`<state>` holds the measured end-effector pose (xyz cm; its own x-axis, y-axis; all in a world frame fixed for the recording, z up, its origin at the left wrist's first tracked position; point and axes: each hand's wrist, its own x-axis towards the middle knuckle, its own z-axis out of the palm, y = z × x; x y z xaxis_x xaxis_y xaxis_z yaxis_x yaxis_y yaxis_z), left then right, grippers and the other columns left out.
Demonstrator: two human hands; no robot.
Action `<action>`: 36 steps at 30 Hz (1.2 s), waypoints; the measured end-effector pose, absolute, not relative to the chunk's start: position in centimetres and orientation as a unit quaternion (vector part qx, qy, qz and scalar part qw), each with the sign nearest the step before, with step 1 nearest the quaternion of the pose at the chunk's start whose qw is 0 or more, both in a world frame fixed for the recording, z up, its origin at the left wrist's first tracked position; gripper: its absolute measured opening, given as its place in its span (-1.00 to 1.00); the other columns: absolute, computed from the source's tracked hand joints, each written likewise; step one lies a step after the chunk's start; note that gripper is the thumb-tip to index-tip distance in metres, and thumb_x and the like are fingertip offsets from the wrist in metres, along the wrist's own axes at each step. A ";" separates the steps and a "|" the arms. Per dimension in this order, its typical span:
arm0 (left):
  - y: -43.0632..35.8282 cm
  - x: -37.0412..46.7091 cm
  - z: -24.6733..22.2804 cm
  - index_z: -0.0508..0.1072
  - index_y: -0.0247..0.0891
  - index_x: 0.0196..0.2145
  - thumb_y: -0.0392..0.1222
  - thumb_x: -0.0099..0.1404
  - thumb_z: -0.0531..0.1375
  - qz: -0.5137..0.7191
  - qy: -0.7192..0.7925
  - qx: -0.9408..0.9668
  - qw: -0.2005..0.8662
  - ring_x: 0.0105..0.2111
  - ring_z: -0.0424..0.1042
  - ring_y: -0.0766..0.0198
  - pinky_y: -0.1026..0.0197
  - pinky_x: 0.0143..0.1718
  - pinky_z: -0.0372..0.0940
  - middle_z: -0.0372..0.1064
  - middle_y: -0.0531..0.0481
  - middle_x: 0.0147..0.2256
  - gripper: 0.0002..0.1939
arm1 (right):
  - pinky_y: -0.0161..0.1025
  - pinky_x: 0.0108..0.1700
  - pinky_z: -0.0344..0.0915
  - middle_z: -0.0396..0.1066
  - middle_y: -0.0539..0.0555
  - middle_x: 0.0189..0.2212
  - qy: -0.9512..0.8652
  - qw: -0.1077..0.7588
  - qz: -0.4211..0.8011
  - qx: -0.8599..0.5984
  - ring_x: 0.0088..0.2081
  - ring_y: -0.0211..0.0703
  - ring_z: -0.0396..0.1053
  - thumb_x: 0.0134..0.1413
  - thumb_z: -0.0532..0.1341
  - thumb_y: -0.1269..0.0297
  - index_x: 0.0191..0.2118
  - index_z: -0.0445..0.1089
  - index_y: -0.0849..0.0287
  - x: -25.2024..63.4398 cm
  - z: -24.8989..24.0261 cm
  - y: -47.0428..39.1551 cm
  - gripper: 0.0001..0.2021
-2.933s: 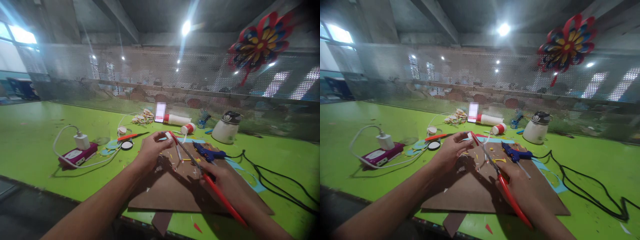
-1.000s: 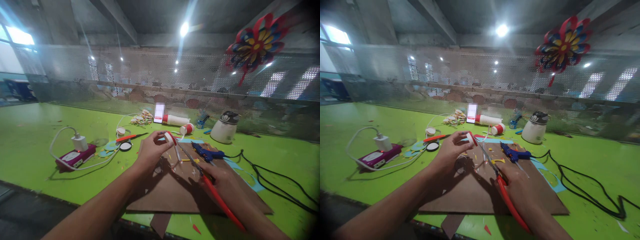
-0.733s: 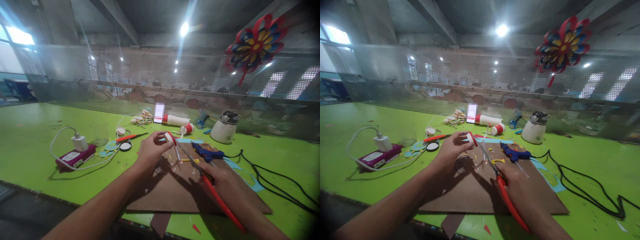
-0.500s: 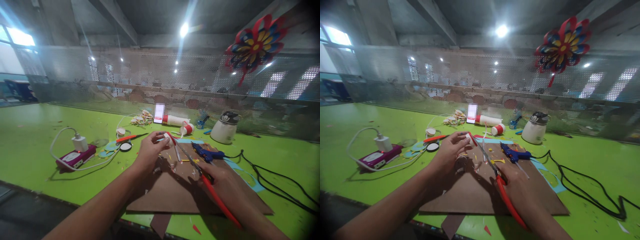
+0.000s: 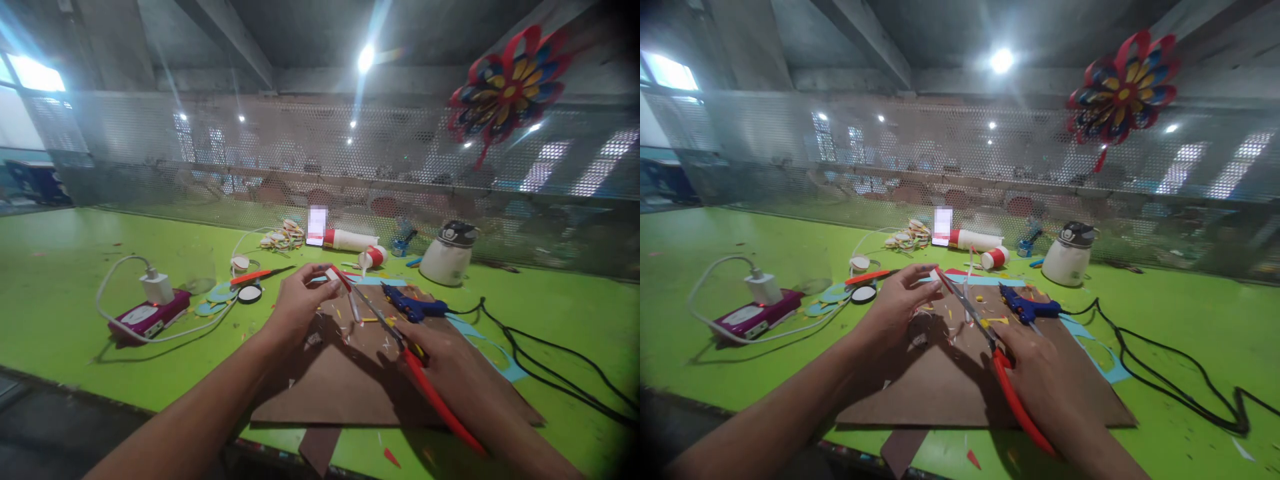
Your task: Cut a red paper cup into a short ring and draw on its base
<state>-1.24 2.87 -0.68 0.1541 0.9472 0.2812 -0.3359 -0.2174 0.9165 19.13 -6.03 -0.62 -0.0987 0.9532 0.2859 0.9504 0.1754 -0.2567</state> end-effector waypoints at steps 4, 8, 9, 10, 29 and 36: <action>3.0 -1.3 -0.8 0.50 -0.27 -0.11 -0.18 0.04 0.42 0.576 0.295 0.506 0.569 -0.21 0.51 0.14 0.06 -0.10 0.36 0.50 -0.18 -0.16 -0.57 | -0.12 -0.25 0.36 0.60 0.12 -0.24 -0.738 0.214 0.011 -0.640 -0.24 0.07 0.51 0.04 0.06 0.24 -0.22 0.56 0.11 18.9 -0.3 -6.2 -0.67; 3.3 -1.2 -1.0 0.50 -0.27 -0.10 -0.21 0.01 0.43 0.568 0.284 0.479 0.606 -0.22 0.52 0.11 0.02 -0.08 0.35 0.51 -0.18 -0.19 -0.54 | -0.12 -0.24 0.36 0.60 0.11 -0.26 -0.741 0.222 0.019 -0.634 -0.24 0.08 0.51 0.02 0.07 0.21 -0.22 0.57 0.09 18.9 -0.3 -6.3 -0.67; 3.4 -1.2 -1.0 0.52 -0.28 -0.13 -0.21 0.01 0.43 0.570 0.274 0.479 0.609 -0.22 0.52 0.11 0.01 -0.05 0.34 0.51 -0.18 -0.20 -0.57 | -0.11 -0.24 0.35 0.60 0.11 -0.26 -0.738 0.220 0.020 -0.637 -0.24 0.08 0.51 0.02 0.07 0.21 -0.21 0.57 0.09 18.9 -0.3 -6.3 -0.66; 3.4 -1.2 -1.1 0.53 -0.29 -0.17 -0.22 0.01 0.43 0.571 0.266 0.481 0.610 -0.21 0.51 0.11 0.01 -0.02 0.33 0.51 -0.19 -0.20 -0.61 | -0.11 -0.24 0.35 0.60 0.11 -0.26 -0.736 0.218 0.020 -0.641 -0.25 0.08 0.51 0.02 0.06 0.21 -0.21 0.57 0.08 18.9 -0.3 -6.3 -0.65; 3.2 -1.4 -0.5 0.49 -0.35 -0.29 -0.32 0.06 0.39 0.575 0.247 0.431 0.650 -0.33 0.48 0.22 0.01 -0.17 0.42 0.45 -0.14 -0.26 -0.77 | -0.11 -0.23 0.36 0.60 0.13 -0.20 -0.743 0.202 -0.023 -0.638 -0.22 0.09 0.52 0.07 0.08 0.26 -0.14 0.55 0.11 19.2 -1.2 -6.0 -0.66; 3.1 -1.2 -0.3 0.48 -0.39 -0.30 -0.38 0.11 0.34 0.570 0.266 0.420 0.654 -0.37 0.49 0.22 0.02 -0.19 0.44 0.46 -0.14 -0.33 -0.83 | -0.08 -0.24 0.34 0.60 0.13 -0.24 -0.746 0.219 -0.010 -0.629 -0.24 0.10 0.51 0.10 0.05 0.24 -0.14 0.54 0.10 19.6 -1.7 -5.9 -0.65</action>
<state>-1.22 3.09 -0.32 0.2082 0.9693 0.1310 -0.5228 -0.0029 0.8525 19.64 -5.92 -1.68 -0.1133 0.9337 0.3396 0.9429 0.2088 -0.2595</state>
